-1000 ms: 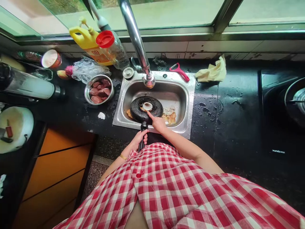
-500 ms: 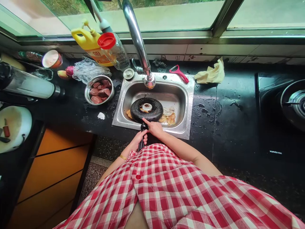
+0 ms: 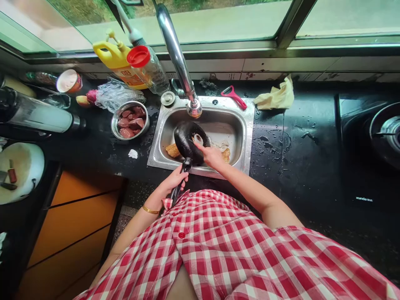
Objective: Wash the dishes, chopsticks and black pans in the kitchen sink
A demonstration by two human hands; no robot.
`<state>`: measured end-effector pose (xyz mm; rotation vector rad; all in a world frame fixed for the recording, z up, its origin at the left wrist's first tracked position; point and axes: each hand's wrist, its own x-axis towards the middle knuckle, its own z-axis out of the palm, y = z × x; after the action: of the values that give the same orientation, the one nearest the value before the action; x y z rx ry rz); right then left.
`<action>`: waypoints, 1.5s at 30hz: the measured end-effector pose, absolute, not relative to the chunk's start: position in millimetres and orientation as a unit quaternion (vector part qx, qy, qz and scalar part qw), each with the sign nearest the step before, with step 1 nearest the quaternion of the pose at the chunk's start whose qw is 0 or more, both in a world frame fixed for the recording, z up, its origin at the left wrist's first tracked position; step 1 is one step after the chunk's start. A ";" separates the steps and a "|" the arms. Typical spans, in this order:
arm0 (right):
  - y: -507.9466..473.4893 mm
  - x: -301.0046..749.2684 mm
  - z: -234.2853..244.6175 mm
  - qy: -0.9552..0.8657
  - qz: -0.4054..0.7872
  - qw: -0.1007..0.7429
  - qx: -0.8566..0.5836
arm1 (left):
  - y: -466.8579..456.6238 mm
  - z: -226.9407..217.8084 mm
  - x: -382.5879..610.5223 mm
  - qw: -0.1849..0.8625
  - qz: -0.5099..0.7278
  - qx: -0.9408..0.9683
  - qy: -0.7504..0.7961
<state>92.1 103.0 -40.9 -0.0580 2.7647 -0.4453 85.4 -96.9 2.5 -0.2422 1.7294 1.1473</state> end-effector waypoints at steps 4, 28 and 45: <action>116.7 68.5 -31.2 0.976 -0.154 0.129 -0.083 | -96.1 22.4 67.2 0.506 0.395 -0.026 0.766; 142.8 53.1 2.9 0.984 -0.127 0.115 0.045 | -76.7 29.4 30.6 0.477 0.310 0.044 0.821; 160.1 30.1 -4.1 0.979 -0.170 0.095 0.061 | -85.0 15.5 52.2 0.448 0.386 0.014 0.806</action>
<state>30.1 160.1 -4.1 0.1818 2.9025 -0.5045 52.2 -85.0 15.5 0.0352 1.9950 0.9555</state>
